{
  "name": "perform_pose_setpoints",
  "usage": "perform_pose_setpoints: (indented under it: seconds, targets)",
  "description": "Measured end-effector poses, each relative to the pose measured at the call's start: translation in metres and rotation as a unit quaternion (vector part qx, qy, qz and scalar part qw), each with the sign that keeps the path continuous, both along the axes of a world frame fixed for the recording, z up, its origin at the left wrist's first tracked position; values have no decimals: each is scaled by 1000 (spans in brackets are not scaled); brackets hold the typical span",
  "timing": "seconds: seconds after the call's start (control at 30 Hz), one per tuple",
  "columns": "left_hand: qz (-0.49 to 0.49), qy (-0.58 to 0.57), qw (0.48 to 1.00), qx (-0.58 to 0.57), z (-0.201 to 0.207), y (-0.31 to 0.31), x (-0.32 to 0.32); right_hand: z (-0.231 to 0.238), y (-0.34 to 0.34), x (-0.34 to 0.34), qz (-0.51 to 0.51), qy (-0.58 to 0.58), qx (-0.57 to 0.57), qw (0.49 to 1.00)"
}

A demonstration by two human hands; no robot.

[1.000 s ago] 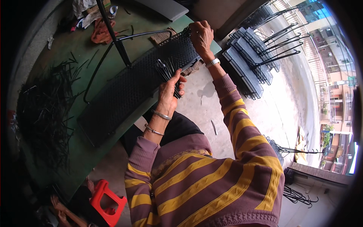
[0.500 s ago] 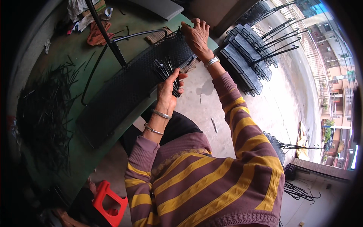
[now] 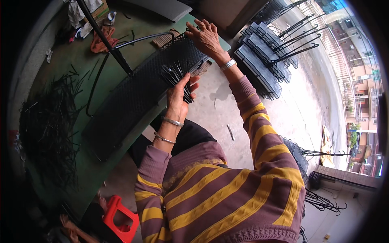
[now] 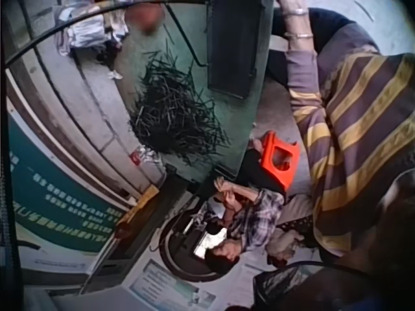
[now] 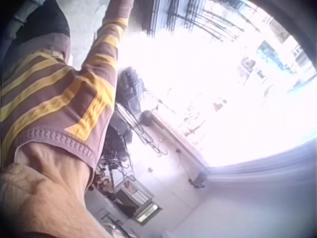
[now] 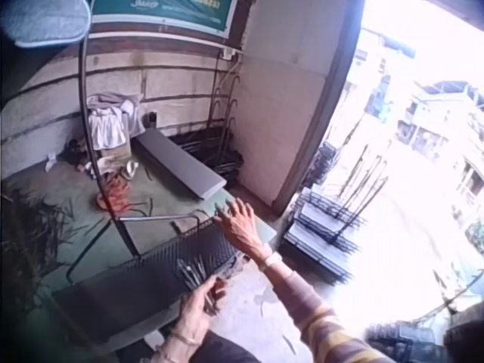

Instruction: Assembling components by inserting black rods into a perforated sheet.

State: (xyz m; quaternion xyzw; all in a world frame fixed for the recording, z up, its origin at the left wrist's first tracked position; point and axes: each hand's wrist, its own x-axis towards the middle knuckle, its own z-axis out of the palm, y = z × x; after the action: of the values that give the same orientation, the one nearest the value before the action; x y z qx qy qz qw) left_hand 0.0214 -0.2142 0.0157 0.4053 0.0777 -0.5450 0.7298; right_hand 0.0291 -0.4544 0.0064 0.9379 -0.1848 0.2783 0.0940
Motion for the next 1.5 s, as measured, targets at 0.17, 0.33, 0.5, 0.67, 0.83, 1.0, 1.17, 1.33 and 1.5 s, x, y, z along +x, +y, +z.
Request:
perform_pose_setpoints:
  seconds: [0.17,0.33,0.5,0.67,0.83,1.0,1.17,1.33,1.5]
  targets:
    - [-7,-7,1000,3,1,-4,-5,-2,-6,9,16,4,1,1000]
    - [-5,-9,1000,-1,1,-1,-7,-11,-18,6,-42,18,43,998]
    - [-2,-5,1000,-10,1,4,-5,-16,-10,-2,24,-97,110,989]
    - [4,0,1000,-17,1,3,-4,21,12,-21,26,-206,145,967]
    - [23,-23,999,-11,5,2,-4,54,68,-63,135,-1,502,854]
    - [3,-56,998,18,6,-2,-5,52,86,-83,156,-8,601,784]
    - [-11,-79,996,40,2,0,-1,38,71,-77,219,-25,709,669]
    - [-51,-115,991,54,5,2,2,44,66,-73,176,54,668,721]
    - [-57,-109,992,26,2,1,1,50,64,-73,190,65,673,712]
